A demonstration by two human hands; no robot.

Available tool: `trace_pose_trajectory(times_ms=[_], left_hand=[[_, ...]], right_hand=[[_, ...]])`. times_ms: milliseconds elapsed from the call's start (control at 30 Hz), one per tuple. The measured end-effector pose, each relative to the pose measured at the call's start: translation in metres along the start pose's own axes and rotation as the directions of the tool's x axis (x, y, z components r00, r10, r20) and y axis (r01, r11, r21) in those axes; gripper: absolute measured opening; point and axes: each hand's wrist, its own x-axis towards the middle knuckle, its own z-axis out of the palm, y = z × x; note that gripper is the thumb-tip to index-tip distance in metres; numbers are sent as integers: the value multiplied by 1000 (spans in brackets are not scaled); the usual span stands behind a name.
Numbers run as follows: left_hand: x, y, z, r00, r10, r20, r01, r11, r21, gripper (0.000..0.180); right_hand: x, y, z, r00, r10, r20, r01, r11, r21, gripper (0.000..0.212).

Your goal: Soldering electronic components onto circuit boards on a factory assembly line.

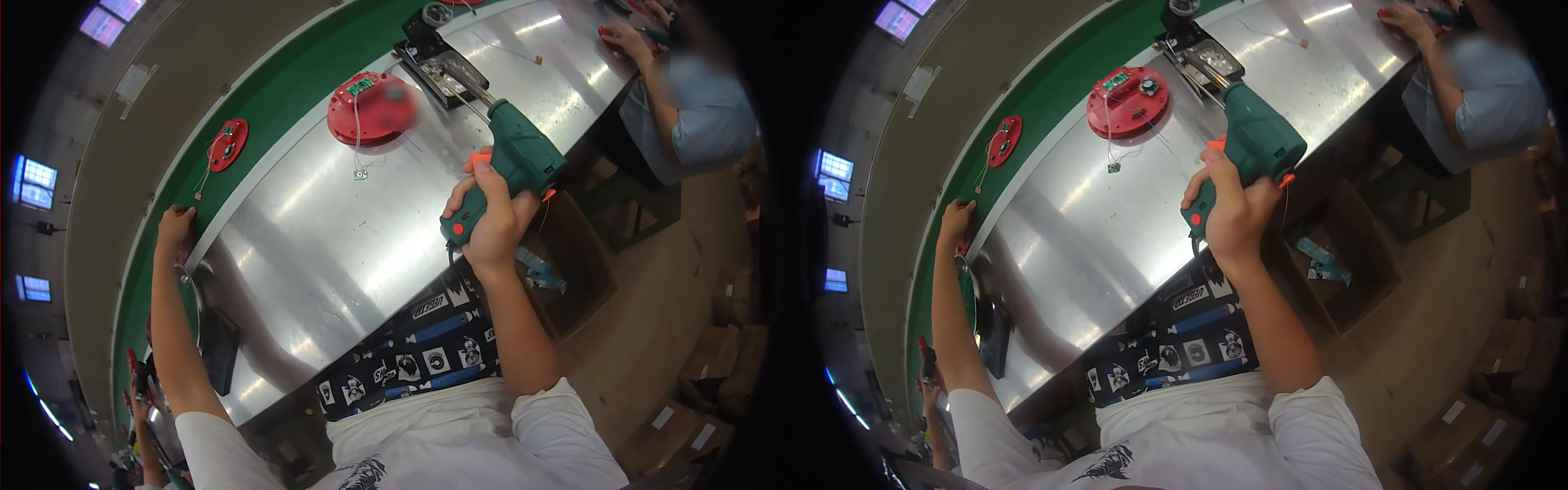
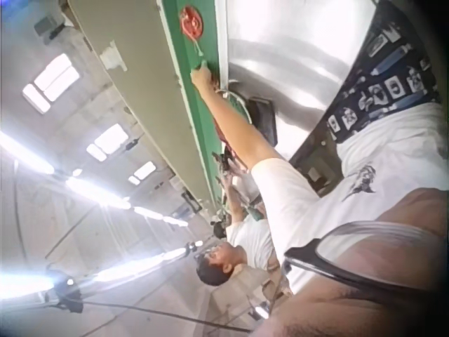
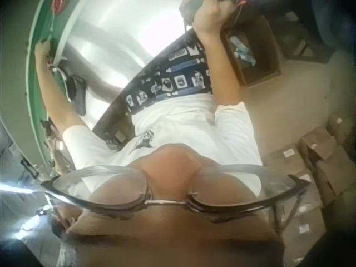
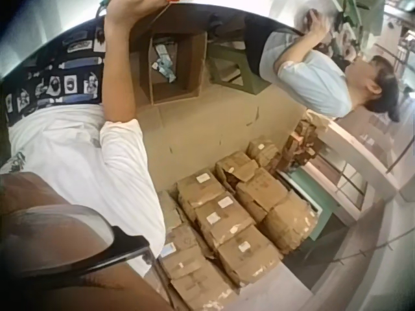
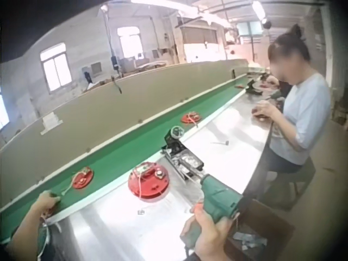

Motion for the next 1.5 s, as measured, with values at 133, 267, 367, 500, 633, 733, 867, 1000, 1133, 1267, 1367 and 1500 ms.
trace_pose_trajectory(times_ms=[133,267,367,500,633,733,867,1000,1133,1267,1367,1500], left_hand=[[-17,29,8,963,64,-261,-53,997,52,58],[-23,31,9,947,87,-309,-58,993,99,60],[-39,52,4,956,164,-245,-188,979,-76,52],[-76,115,-3,890,334,-312,-405,893,-199,42],[-134,171,-18,749,582,-317,-617,787,-15,42],[-174,195,-5,639,742,-205,-766,637,-83,48],[-212,208,1,666,744,-58,-743,655,-137,57],[-218,189,7,756,646,-106,-653,737,-172,45],[-226,172,11,772,620,-144,-636,745,-201,35],[-238,164,14,706,675,-215,-708,673,-213,27],[-242,158,12,739,643,-200,-672,684,-283,26],[-245,140,11,780,586,-222,-625,706,-334,25]], right_hand=[[2,-5,-2,1000,-26,9,26,1000,-10,21],[1,-4,-2,1000,1,2,-1,1000,11,22],[-2,-2,-3,999,31,33,-31,999,11,23],[1,-2,-5,1000,19,18,-19,1000,-5,24],[3,-3,-2,1000,13,6,-13,999,-38,26],[5,-5,-2,999,42,-7,-43,998,-38,28],[5,-3,0,999,44,-25,-44,999,-28,29],[5,-3,-1,999,40,-4,-40,998,-39,29],[4,-7,-1,998,63,-1,-63,997,-48,28],[3,-8,-2,998,65,-23,-66,997,-43,26],[3,-8,2,998,54,-27,-55,998,-37,22],[1,4,7,998,59,-23,-60,996,-66,18]])
